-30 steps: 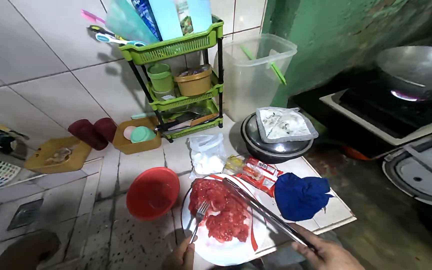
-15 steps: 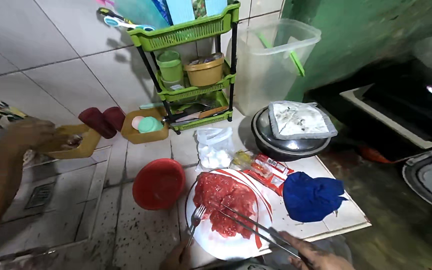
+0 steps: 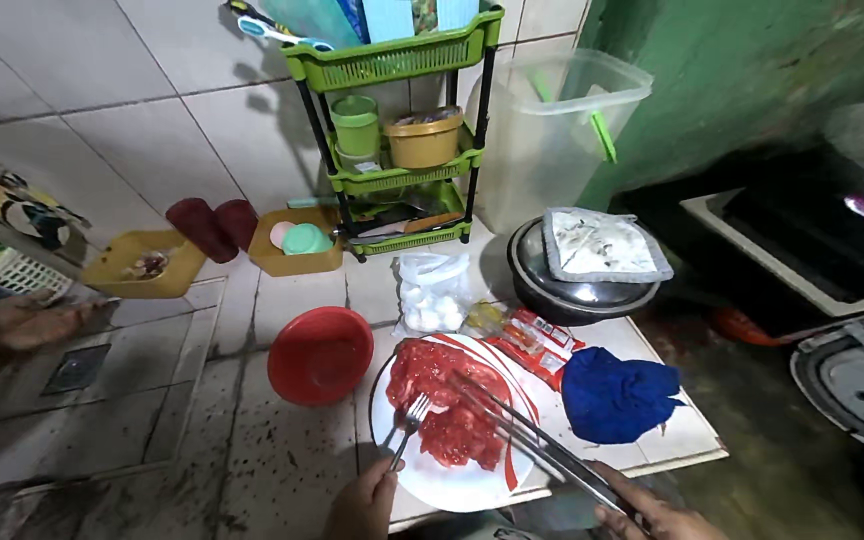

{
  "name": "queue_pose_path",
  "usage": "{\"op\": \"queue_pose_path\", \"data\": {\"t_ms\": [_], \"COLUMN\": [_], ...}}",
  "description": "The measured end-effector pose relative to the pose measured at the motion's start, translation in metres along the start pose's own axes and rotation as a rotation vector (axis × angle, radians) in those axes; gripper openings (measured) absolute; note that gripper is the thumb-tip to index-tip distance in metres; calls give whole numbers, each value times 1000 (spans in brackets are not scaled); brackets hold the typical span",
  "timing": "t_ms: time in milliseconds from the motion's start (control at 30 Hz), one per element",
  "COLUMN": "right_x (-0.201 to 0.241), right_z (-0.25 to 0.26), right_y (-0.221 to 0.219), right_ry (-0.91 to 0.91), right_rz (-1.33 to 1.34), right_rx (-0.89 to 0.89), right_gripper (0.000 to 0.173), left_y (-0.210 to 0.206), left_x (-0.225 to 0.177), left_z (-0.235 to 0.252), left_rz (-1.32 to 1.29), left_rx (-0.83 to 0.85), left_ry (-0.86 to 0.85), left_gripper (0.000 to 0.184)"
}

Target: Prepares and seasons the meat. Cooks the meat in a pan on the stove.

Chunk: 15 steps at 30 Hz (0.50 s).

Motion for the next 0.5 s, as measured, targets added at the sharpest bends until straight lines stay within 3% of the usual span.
{"op": "queue_pose_path", "data": {"t_ms": [300, 500], "right_x": [-3, 11], "right_z": [-4, 10], "right_y": [-6, -11], "right_ry": [-26, -143], "right_rz": [-14, -20], "right_rx": [-24, 19], "right_gripper": [52, 52], "left_y": [4, 16], "left_x": [-62, -63], "left_z": [44, 30], "left_rz": [258, 354], "left_rx": [92, 64], "left_ry": [72, 32], "left_gripper": [40, 39]}}
Point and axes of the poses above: each hand's wrist, its own z-axis towards the middle knuckle, its own y-axis out of the back of the hand, x = y × z, the point moved 3 cm from there along z, towards the middle knuckle, and after that the axes turned 1 degree about -z, right-handed, at the moved point
